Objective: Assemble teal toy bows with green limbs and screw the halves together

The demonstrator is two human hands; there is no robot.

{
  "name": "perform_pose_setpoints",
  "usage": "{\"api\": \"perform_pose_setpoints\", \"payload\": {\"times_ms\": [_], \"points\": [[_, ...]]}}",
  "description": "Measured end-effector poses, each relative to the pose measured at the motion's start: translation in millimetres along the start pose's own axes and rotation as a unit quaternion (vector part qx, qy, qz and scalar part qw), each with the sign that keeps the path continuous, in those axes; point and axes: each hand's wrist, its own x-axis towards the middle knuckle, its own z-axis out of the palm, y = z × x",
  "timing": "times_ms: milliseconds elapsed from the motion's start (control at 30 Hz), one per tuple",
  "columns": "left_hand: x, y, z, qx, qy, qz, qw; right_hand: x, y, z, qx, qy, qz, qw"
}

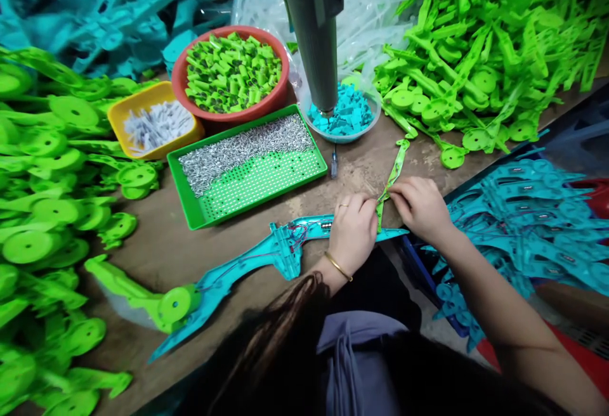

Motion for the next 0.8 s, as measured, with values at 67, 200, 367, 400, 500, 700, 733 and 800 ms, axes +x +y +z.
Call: {"api": "perform_pose_setpoints", "payload": {"times_ms": [67,200,367,400,500,700,733,800], "points": [[0.2,-0.7,-0.7,-0.005,-0.005,0.006,1.0,2.7,-0.8,-1.7,-0.011,-0.006,-0.005,1.0],[-0.5,-3.0,-0.9,-0.011,-0.011,0.03,0.999,6.7,-2.2,-3.8,-0.006,-0.008,0.006,1.0],[-2.5,-2.4,-1.2,0.006,-0.009,0.059,0.998,6.4,-1.1,-1.0,0.063,0.006,0.048,0.997],[-2.8,-2.0,-1.2,0.013,-0.008,0.061,0.998,5.8,-0.4,-0.1,0.074,0.012,0.052,0.996],[-3.1,-1.4,-1.1,0.024,-0.006,0.065,0.998,4.1,1.9,1.9,0.089,0.034,0.048,0.994],[-3.1,-2.8,0.7,0.036,-0.002,0.075,0.997,3.3,1.9,1.8,0.024,0.03,-0.018,0.999],[-3.1,-3.0,1.2,0.039,0.001,0.079,0.996,3.2,1.3,2.0,0.006,0.03,-0.028,0.999],[-3.3,-3.3,2.3,0.043,0.006,0.091,0.995,2.2,-0.1,2.5,-0.03,0.03,-0.045,0.998]]}}
